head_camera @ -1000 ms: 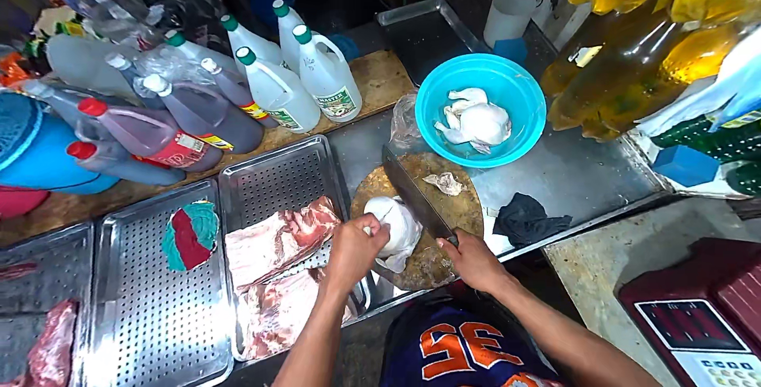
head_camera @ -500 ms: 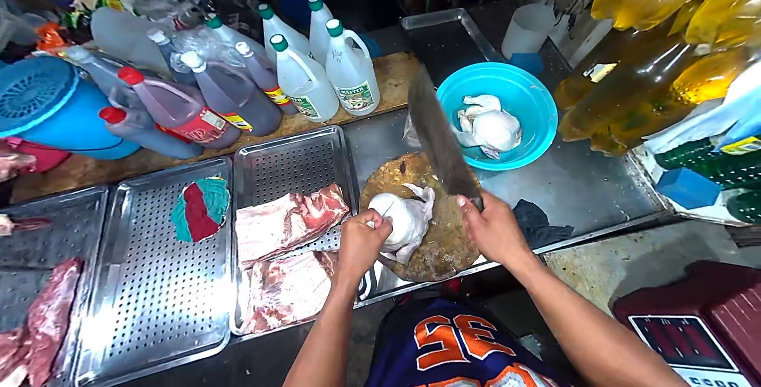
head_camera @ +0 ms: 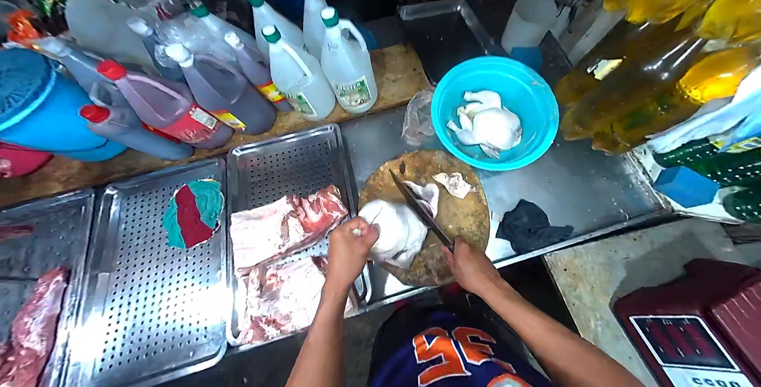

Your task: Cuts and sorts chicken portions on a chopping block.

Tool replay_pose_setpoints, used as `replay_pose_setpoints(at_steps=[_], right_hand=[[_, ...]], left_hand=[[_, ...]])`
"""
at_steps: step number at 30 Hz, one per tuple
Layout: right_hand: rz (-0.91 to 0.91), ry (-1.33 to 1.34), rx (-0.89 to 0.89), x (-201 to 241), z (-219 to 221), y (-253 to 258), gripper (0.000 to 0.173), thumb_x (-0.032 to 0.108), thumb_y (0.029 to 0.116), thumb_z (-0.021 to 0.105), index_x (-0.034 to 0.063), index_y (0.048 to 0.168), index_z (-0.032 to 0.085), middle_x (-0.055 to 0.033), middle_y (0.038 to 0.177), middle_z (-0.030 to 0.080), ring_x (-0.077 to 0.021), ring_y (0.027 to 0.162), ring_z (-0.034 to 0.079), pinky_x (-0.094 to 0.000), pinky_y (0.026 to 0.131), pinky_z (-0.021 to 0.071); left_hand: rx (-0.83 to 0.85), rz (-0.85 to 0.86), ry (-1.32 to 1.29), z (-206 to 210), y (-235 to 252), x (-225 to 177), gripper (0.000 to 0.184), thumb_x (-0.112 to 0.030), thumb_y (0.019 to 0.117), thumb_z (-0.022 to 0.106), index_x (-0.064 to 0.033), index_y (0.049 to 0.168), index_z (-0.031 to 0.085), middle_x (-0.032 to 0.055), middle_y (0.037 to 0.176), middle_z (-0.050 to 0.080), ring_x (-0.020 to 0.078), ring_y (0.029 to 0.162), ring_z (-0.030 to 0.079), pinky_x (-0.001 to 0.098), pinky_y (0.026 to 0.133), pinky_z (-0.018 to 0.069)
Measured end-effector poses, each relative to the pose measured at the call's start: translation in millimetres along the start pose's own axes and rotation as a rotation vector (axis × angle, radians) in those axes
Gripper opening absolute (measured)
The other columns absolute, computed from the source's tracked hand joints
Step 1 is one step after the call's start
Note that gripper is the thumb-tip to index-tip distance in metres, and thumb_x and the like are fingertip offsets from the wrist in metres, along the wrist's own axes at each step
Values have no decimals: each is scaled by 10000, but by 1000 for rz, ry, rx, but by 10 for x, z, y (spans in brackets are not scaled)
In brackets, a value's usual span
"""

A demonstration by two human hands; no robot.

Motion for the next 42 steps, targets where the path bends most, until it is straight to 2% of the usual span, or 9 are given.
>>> replay_pose_setpoints(at_steps=[9,17,21,25,29,30,32,36,42], right_hand=[[18,200,-241,-345,-584,-156,480,498,1071,460,49,1151,611,-134,865,655,-300,825,678,-519,767,557],[-179,284,-242,383,-606,-277,447,518,1053,485,92,1094,616,-50,764,599,-208,696,619,-435,668,534],[-154,217,-219,568,-459,-175,470,537,1059,456,94,1113,603,-63,784,617,-231,737,649,-447,692,547],[-20,92,-56,388,100,140,526,515,1069,433,40,1226,595,-171,980,698,-350,949,709,-556,834,574],[42,163,-47,116,-21,121,532,503,1063,477,5,1182,623,-201,1013,671,-364,975,674,-576,871,539],[63,184,-77,23,-57,94,526,500,1066,472,8,1176,619,-198,1010,664,-355,963,669,-570,865,537],[107,215,-143,-143,-167,41,529,502,1068,468,6,1182,611,-201,1018,658,-352,961,667,-562,864,535],[22,295,-194,-329,-253,-201,542,543,1059,460,31,1163,606,-145,852,647,-285,703,674,-510,685,587],[-119,366,-291,-216,55,-690,465,518,1042,501,77,1095,637,-54,716,619,-212,656,638,-455,657,561]], left_hand=[[-231,-416,-904,21,-401,510,220,-87,949,539,-133,746,467,6,495,447,99,340,375,256,315,330],[-32,-52,-294,-482,294,822,195,-180,832,715,-170,684,589,-55,649,610,78,555,572,303,523,502],[108,-75,-343,-531,461,886,230,-190,835,726,-178,669,567,-29,575,565,96,419,489,278,389,416],[66,-72,-423,-517,372,1079,229,-175,825,724,-181,662,563,-32,607,580,100,465,517,282,424,437],[-95,-350,-780,-447,-54,1256,162,-115,932,549,-126,775,508,-3,537,515,92,371,436,253,344,378],[-117,-458,-898,-390,-219,1211,136,-144,999,472,-133,867,505,-14,532,477,76,365,408,236,340,371],[-167,-610,-1257,-217,-491,929,321,-219,1028,373,-184,730,485,-47,469,419,55,344,395,215,337,362],[-29,-365,-2019,217,-740,252,470,-343,972,425,-140,570,559,-1,505,526,121,428,551,261,403,455],[-57,-279,-2155,535,-506,-138,545,-463,981,350,-109,633,575,6,533,543,132,450,563,263,428,472]])
Point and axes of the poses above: each hand's wrist, its own y-axis towards the middle knuckle, its own z-axis out of the palm, x = y × z, the point moved 4 cm from there along y, towards the middle knuckle
